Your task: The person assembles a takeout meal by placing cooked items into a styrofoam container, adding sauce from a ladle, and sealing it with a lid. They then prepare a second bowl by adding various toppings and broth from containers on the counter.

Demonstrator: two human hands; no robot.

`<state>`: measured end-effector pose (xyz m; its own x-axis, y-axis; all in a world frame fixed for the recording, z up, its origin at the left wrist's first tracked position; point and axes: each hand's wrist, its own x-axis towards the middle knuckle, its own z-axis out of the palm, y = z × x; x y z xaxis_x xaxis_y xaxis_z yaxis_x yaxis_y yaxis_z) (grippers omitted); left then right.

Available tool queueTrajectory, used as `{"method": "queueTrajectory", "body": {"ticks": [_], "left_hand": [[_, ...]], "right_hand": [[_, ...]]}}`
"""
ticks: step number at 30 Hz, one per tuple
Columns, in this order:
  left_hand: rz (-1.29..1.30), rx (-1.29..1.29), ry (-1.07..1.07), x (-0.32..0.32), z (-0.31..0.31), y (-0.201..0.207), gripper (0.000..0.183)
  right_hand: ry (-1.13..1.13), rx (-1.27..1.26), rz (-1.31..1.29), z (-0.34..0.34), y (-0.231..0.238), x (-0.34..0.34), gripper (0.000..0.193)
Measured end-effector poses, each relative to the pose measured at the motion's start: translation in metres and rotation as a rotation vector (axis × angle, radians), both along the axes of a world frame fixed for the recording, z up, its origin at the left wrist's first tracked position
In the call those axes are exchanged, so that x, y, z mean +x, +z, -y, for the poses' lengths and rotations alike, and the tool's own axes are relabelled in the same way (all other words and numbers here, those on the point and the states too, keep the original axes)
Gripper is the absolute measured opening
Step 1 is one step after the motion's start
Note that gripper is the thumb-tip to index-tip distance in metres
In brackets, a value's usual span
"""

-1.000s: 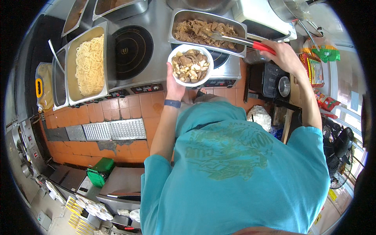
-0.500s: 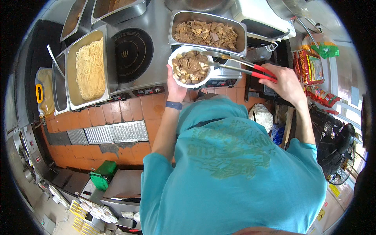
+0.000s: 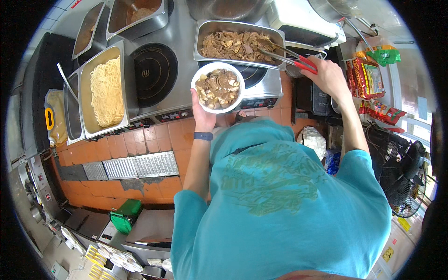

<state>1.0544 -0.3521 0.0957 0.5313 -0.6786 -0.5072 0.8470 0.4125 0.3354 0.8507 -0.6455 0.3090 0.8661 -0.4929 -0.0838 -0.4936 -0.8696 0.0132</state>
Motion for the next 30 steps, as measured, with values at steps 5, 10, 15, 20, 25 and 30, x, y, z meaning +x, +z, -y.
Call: {"method": "queueTrajectory", "body": {"ticks": [5,10,15,20,25,30], "left_hand": [[0.045,-0.007,0.010,-0.005,0.001,0.006,0.068],[0.080,0.011,0.019,-0.007,0.004,0.011,0.068],[0.042,0.030,0.007,-0.005,0.008,0.008,0.067],[0.072,0.035,-0.011,-0.002,0.012,0.006,0.067],[0.019,-0.008,-0.005,-0.003,0.006,0.010,0.065],[0.056,0.018,-0.009,-0.003,-0.009,0.027,0.065]], "right_hand": [[-0.057,0.086,-0.085,0.005,-0.021,0.012,0.033],[-0.066,0.113,0.025,-0.004,0.012,-0.012,0.031],[-0.086,0.225,0.014,-0.022,0.044,-0.009,0.035],[-0.003,0.434,-0.098,-0.041,0.047,-0.010,0.037],[0.088,0.344,0.152,-0.021,0.005,0.008,0.046],[-0.022,0.225,-0.099,0.002,-0.064,0.086,0.051]]}}
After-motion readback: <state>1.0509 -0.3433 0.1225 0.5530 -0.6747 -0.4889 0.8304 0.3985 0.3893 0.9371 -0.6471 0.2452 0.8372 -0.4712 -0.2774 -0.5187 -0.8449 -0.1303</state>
